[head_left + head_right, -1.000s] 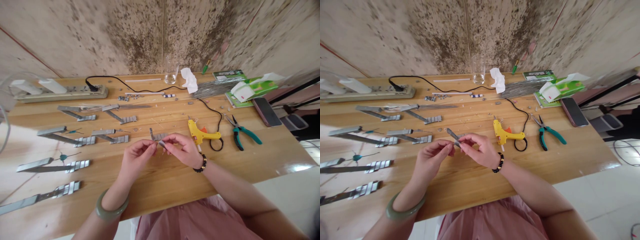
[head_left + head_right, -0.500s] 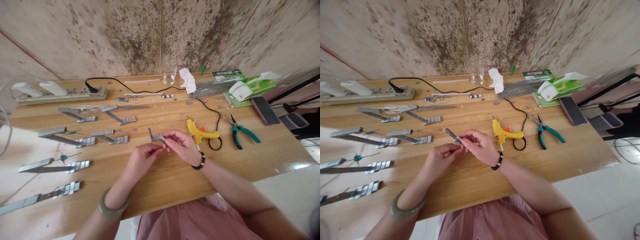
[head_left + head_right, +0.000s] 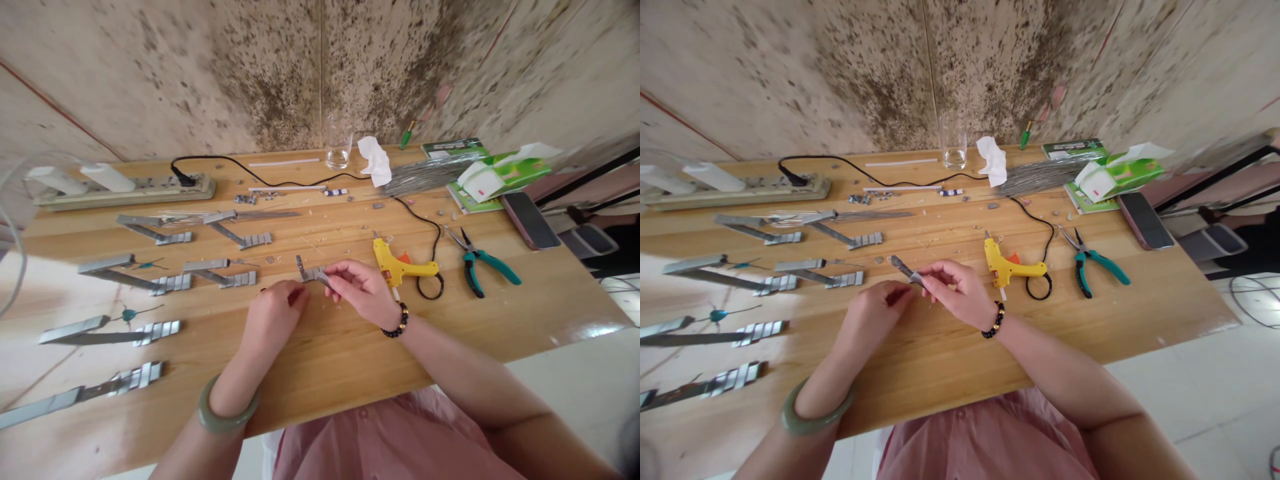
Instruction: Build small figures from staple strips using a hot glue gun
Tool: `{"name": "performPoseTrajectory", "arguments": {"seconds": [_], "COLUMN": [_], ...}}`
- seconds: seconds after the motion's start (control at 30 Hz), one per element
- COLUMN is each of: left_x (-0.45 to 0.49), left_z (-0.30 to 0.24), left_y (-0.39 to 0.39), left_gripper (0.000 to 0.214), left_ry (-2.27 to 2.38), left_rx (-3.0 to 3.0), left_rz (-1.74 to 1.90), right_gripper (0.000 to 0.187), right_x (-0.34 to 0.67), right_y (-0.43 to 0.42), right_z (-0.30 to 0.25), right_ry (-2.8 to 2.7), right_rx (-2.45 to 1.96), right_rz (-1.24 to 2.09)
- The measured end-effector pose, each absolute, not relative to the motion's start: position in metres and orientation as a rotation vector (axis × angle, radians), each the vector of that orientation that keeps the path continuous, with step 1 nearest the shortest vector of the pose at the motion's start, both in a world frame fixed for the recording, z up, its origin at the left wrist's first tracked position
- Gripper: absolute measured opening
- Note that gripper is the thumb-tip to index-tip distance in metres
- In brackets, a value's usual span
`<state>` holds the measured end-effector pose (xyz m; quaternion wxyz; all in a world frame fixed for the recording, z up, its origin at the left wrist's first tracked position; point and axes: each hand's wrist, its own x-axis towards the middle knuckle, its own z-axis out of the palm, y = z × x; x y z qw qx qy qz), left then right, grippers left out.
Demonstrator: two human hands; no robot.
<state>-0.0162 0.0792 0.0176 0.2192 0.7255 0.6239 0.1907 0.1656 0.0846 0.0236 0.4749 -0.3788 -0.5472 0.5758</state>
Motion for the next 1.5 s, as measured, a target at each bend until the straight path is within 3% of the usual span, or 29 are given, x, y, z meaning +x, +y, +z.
{"name": "performPoseTrajectory", "arguments": {"seconds": [0.23, 0.5, 0.7, 1.13, 1.5], "left_x": [-0.024, -0.025, -0.026, -0.018, -0.010], "left_z": [0.015, 0.012, 0.001, 0.017, 0.021], "left_y": [0.083, 0.085, 0.087, 0.081, 0.072], "left_gripper": [0.019, 0.024, 0.035, 0.019, 0.022], "left_ry": [2.013, 1.960, 1.831, 1.801, 1.601], "left_rx": [2.081, 2.137, 2.137, 2.075, 1.788], "left_rz": [0.458, 0.578, 0.860, 0.883, 1.044], "right_gripper": [0.024, 0.023, 0.021, 0.016, 0.021], "right_x": [0.164, 0.164, 0.163, 0.163, 0.160], "right_y": [0.083, 0.082, 0.082, 0.082, 0.086], "right_z": [0.020, 0.021, 0.022, 0.022, 0.012], "right_ry": [-1.439, -1.557, -1.587, -1.598, -1.383], "right_rx": [-0.962, -0.984, -0.995, -1.002, -0.920], "right_rz": [1.366, 1.335, 1.328, 1.330, 1.497]}}
